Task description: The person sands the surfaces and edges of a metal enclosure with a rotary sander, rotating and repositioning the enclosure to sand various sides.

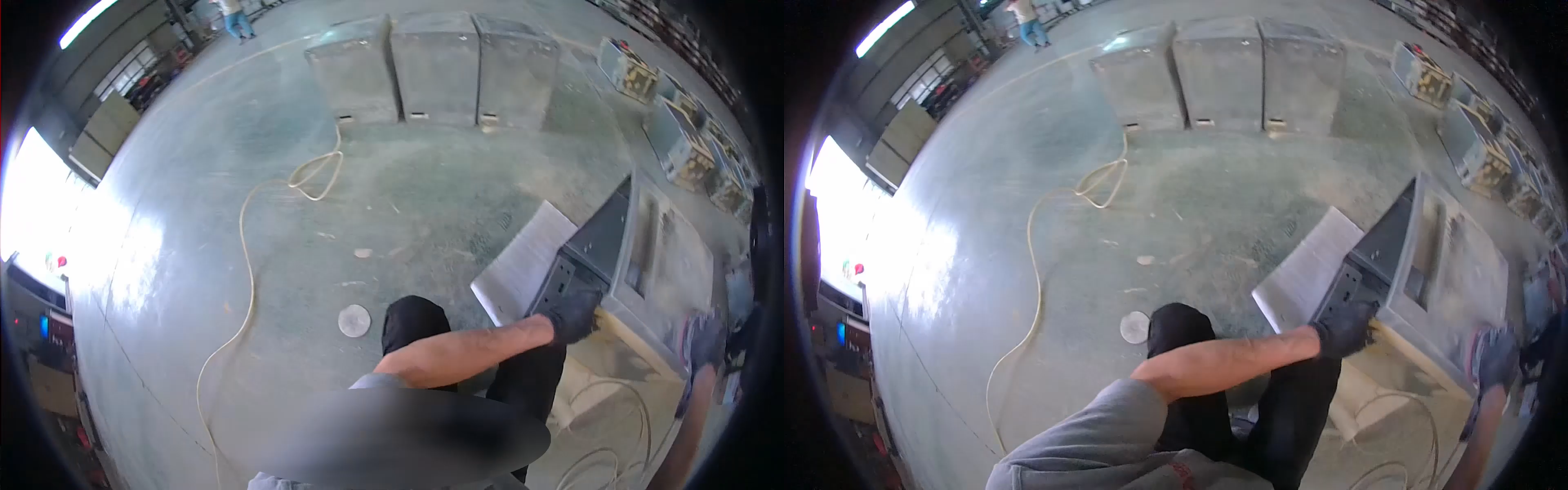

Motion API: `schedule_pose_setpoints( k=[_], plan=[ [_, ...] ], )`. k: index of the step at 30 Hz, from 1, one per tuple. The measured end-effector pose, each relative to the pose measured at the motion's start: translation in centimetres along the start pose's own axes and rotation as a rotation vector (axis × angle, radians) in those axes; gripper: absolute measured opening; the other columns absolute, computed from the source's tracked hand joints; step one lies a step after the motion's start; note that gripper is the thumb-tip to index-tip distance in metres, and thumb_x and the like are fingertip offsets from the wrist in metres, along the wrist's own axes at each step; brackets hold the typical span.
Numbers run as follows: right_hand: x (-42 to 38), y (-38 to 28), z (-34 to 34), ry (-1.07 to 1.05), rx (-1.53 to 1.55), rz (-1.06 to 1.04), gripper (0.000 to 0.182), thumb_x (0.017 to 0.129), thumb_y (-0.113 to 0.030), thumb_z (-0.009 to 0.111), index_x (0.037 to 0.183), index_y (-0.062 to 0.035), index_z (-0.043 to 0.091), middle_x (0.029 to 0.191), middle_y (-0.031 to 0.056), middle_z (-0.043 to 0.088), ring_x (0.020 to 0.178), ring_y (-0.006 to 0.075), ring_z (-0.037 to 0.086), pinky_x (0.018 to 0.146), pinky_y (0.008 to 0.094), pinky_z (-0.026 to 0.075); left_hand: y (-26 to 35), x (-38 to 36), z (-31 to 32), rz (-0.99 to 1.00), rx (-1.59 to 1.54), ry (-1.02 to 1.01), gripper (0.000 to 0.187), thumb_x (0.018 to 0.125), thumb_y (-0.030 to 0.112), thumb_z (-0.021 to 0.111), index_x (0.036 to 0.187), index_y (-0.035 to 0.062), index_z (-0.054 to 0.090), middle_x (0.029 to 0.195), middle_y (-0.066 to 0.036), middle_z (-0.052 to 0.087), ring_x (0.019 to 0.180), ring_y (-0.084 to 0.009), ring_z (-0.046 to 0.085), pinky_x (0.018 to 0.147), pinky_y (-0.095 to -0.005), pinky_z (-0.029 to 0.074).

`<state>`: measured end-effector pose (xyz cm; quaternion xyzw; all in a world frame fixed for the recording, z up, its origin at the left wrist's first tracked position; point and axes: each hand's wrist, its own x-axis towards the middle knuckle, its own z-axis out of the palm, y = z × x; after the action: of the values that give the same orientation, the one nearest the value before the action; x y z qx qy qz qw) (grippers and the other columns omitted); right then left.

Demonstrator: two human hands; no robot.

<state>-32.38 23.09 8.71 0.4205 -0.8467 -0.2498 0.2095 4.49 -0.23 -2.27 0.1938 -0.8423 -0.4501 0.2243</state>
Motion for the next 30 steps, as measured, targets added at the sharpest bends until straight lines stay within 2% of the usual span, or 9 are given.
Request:
schedule_pose_setpoints(
  k=[4, 6, 8, 14, 17, 20, 22, 23, 30],
  plan=[
    [-0.6, 1.5, 1.5, -0.113, -0.143, -0.03, 0.033, 0.103, -0.021, 0.045, 0.122, -0.0076, 0.067, 0.116, 0.0101, 0.071, 0.12, 0.0257, 0.063, 0.113, 0.0372, 0.037, 2.2, 0.0, -0.3, -0.051, -0.084, -0.016, 0.029, 0.085, 0.016, 0.079, 0.105, 0.0009, 0.065, 0.096, -0.025, 0.071, 0.092, -0.0424, 0.07, 0.078, -0.049, 0.055],
    [0.9, 6.3, 8.2, -0.178, -0.347, -0.08, 0.036, 0.104, -0.025, 0.044, 0.129, -0.012, 0.065, 0.127, 0.0055, 0.066, 0.125, 0.0216, 0.057, 0.114, 0.0355, 0.036, 3.6, 0.1, -0.8, -0.102, -0.131, -0.098, 0.028, 0.084, 0.013, 0.08, 0.104, 0.0, 0.065, 0.095, -0.025, 0.071, 0.093, -0.0426, 0.07, 0.078, -0.0483, 0.054],
    [-4.9, 5.0, 4.3, -0.215, -0.471, -0.275, 0.036, 0.104, -0.026, 0.044, 0.13, -0.0104, 0.065, 0.125, 0.0063, 0.066, 0.126, 0.0207, 0.056, 0.114, 0.0346, 0.036, 3.0, -1.7, 1.2, -0.108, -0.217, -0.128, 0.026, 0.084, 0.011, 0.079, 0.102, -0.0004, 0.066, 0.094, -0.024, 0.071, 0.092, -0.0423, 0.07, 0.078, -0.0477, 0.055],
    [-7.8, 4.4, 3.4, -0.064, -0.453, -0.245, 0.037, 0.105, -0.026, 0.041, 0.13, -0.013, 0.065, 0.124, 0.0079, 0.068, 0.123, 0.0215, 0.06, 0.113, 0.0323, 0.037, 3.9, -2.7, 3.8, -0.03, -0.148, -0.087, 0.02, 0.085, 0.008, 0.076, 0.102, 0.0009, 0.067, 0.095, -0.024, 0.072, 0.093, -0.0413, 0.071, 0.078, -0.0465, 0.055],
    [-4.9, -0.3, -1.6, 0.174, 0.513, 0.21, 0.031, 0.103, -0.02, 0.046, 0.125, -0.0072, 0.064, 0.121, 0.0113, 0.068, 0.117, 0.0272, 0.065, 0.109, 0.0352, 0.044, 3.3, -2.0, 0.8, -0.094, -0.178, -0.128, 0.022, 0.085, 0.009, 0.076, 0.103, 0.001, 0.067, 0.096, -0.024, 0.071, 0.095, -0.0414, 0.071, 0.08, -0.047, 0.055],
    [-3.3, 0.7, -4.8, -0.295, -0.352, -0.274, 0.03, 0.099, -0.014, 0.055, 0.123, 0.0022, 0.062, 0.12, 0.0187, 0.069, 0.115, 0.0349, 0.066, 0.105, 0.0387, 0.049, 3.6, -1.9, 0.4, -0.062, -0.115, -0.091, 0.026, 0.083, 0.011, 0.078, 0.104, 0.0015, 0.067, 0.098, -0.024, 0.072, 0.097, -0.042, 0.071, 0.082, -0.048, 0.055],
    [-4.4, 0.7, -8.7, -0.244, 0.485, 0.306, 0.037, 0.095, -0.009, 0.062, 0.127, 0.009, 0.059, 0.12, 0.025, 0.068, 0.12, 0.0391, 0.064, 0.103, 0.0411, 0.05, 3.6, -1.8, 0.6, -0.07, -0.087, -0.113, 0.031, 0.082, 0.012, 0.079, 0.107, 0.0017, 0.067, 0.102, -0.025, 0.072, 0.099, -0.0424, 0.07, 0.083, -0.0487, 0.055],
    [-4.9, 1.2, -7.4, -0.148, 0.571, 0.375, 0.037, 0.095, -0.01, 0.062, 0.127, 0.0085, 0.059, 0.121, 0.025, 0.068, 0.121, 0.0389, 0.064, 0.103, 0.0411, 0.05, 3.6, -1.9, 0.5, -0.074, -0.091, -0.112, 0.031, 0.082, 0.012, 0.079, 0.107, 0.0017, 0.067, 0.102, -0.025, 0.072, 0.099, -0.0424, 0.07, 0.083, -0.0487, 0.055],
    [-5.8, 0.8, -5.1, -0.081, 0.456, 0.248, 0.042, 0.095, -0.017, 0.061, 0.13, 0.005, 0.059, 0.125, 0.0254, 0.066, 0.122, 0.0375, 0.063, 0.104, 0.0412, 0.049, 3.0, -1.7, 1.4, -0.062, -0.103, -0.122, 0.031, 0.08, 0.012, 0.081, 0.106, 0.0016, 0.066, 0.1, -0.024, 0.072, 0.099, -0.0428, 0.071, 0.082, -0.0483, 0.056]
  ],
)
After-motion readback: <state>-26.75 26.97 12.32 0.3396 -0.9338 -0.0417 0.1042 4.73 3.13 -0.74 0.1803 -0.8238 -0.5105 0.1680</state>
